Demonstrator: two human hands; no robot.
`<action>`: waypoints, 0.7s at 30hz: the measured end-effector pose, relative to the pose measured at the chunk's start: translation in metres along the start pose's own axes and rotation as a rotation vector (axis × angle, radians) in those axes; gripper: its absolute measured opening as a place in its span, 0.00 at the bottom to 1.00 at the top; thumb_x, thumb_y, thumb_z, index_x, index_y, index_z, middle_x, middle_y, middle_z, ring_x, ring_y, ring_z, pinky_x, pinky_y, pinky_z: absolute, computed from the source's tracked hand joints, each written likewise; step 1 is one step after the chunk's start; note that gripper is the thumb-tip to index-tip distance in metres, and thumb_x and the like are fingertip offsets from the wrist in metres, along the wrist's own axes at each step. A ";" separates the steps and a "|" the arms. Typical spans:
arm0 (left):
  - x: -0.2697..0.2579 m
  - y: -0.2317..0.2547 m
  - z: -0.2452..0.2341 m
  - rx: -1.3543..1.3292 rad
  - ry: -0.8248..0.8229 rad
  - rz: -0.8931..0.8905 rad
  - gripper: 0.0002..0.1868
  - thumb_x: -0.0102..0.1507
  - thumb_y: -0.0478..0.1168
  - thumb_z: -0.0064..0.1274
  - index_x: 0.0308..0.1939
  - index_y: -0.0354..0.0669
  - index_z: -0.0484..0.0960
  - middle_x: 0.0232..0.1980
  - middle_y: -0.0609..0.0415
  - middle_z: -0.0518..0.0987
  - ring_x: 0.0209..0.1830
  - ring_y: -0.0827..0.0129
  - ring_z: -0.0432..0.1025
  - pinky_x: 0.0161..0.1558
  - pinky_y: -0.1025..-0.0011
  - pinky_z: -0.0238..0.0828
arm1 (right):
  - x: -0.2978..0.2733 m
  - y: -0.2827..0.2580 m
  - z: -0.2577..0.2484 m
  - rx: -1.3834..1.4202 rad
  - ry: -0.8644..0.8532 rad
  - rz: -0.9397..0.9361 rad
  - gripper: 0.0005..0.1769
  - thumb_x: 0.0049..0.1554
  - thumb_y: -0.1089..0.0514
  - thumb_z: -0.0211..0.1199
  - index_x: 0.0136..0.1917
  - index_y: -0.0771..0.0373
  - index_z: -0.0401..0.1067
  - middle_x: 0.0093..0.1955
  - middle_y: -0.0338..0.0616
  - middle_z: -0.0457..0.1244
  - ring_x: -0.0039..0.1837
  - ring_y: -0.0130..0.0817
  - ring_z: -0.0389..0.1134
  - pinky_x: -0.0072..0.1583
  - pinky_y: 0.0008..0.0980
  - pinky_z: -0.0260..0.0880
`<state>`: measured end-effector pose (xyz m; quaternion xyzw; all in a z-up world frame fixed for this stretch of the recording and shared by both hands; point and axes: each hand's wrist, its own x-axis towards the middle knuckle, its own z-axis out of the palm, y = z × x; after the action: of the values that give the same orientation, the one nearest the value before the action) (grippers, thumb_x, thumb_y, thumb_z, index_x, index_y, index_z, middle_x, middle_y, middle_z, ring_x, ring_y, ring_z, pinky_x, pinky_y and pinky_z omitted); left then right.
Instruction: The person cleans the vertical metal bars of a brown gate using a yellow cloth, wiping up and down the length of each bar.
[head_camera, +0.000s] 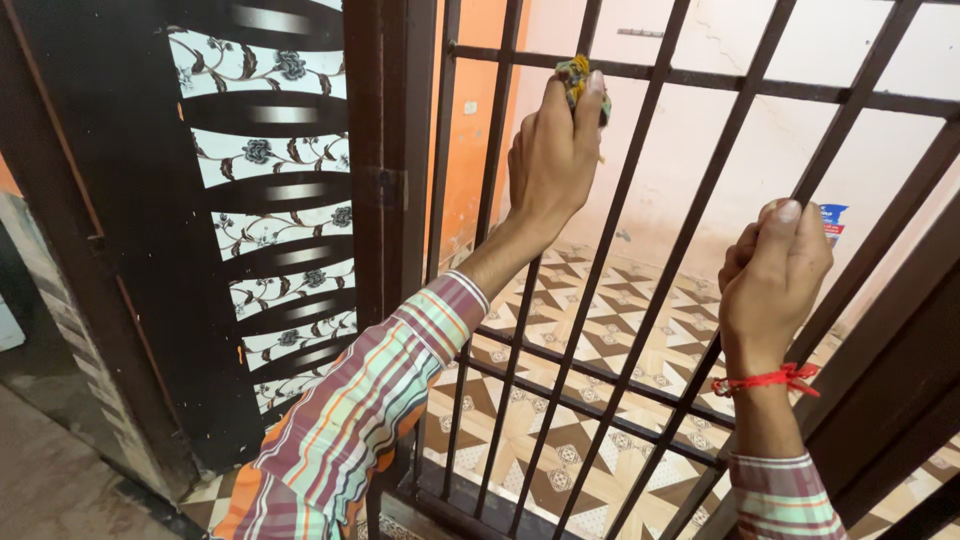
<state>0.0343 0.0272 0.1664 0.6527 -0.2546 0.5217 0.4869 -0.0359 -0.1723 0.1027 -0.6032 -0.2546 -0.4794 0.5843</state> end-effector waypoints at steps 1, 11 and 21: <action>-0.003 0.001 0.000 -0.012 0.004 -0.011 0.20 0.74 0.54 0.36 0.39 0.43 0.73 0.20 0.61 0.74 0.17 0.74 0.75 0.21 0.68 0.65 | -0.001 0.000 0.000 0.006 0.001 0.006 0.21 0.77 0.47 0.42 0.43 0.57 0.54 0.31 0.31 0.47 0.29 0.18 0.45 0.29 0.23 0.44; -0.006 -0.024 0.006 -0.134 -0.029 0.017 0.18 0.73 0.51 0.37 0.38 0.45 0.74 0.21 0.64 0.71 0.14 0.80 0.63 0.17 0.73 0.59 | 0.000 0.011 -0.002 -0.022 0.007 -0.020 0.20 0.77 0.48 0.41 0.43 0.55 0.54 0.31 0.30 0.47 0.28 0.19 0.45 0.29 0.22 0.44; -0.038 -0.019 -0.005 0.084 -0.013 -0.004 0.16 0.72 0.50 0.39 0.42 0.42 0.73 0.19 0.57 0.74 0.17 0.65 0.74 0.21 0.62 0.66 | -0.001 0.047 0.010 -0.750 0.181 -0.553 0.17 0.74 0.62 0.45 0.74 0.69 0.57 0.60 0.49 0.55 0.53 0.29 0.61 0.48 0.21 0.68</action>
<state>0.0358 0.0323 0.1238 0.6764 -0.2341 0.5267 0.4585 0.0075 -0.1711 0.0818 -0.6380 -0.1633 -0.7264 0.1966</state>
